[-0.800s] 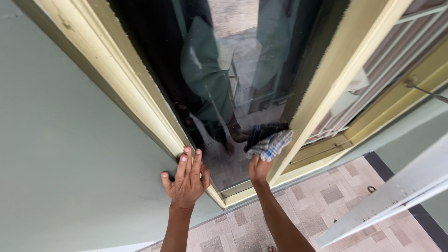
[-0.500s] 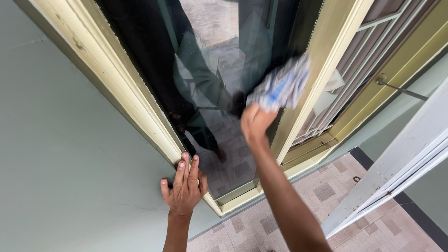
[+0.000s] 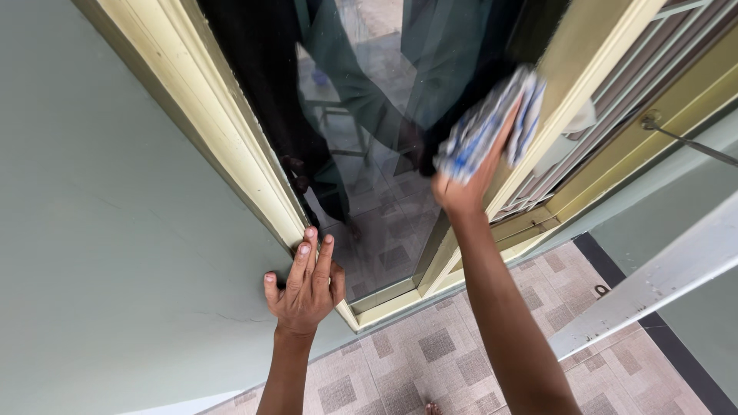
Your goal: The person cleans a glass door by spraying cleaner and wiping the surface with a cloth. They repeatedly spray the glass and wipe different sections, including the frame, using a checkered cloth and a purple spray bottle.
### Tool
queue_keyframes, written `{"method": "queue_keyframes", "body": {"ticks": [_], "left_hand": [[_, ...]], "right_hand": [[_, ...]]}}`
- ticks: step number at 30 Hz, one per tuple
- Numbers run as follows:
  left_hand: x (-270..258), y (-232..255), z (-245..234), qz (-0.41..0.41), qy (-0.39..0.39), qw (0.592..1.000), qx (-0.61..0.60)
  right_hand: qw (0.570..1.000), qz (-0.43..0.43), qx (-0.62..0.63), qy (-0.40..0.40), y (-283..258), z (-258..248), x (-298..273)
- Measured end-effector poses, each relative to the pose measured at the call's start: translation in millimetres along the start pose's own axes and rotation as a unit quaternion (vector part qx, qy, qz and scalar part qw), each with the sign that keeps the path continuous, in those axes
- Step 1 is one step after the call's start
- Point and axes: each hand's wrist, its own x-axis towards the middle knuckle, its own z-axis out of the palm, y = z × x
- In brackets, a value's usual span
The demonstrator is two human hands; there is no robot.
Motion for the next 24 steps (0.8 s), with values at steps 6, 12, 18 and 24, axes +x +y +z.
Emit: {"method": "queue_keyframes", "body": {"ticks": [6,12,18,24], "left_hand": [[-13.7,0.9,8.8,-0.003,-0.031,1.000,0.007],[-18.9,4.9,12.9,-0.013,-0.013,0.999,0.031],[-23.5,8.2,10.5,-0.027,-0.044,0.999,-0.003],[-41.2,18.5,14.3,-0.026,-0.075,0.997,0.015]], "right_hand": [[0.988,-0.130,-0.085,-0.014,104.7,14.3,-138.0],[0.984,-0.170,-0.052,-0.029,114.5,59.9,-154.0],[0.913,-0.365,-0.180,-0.034,83.3,109.6,-183.7],[0.863,-0.419,-0.232,-0.160,176.2,88.9,-227.6]]}}
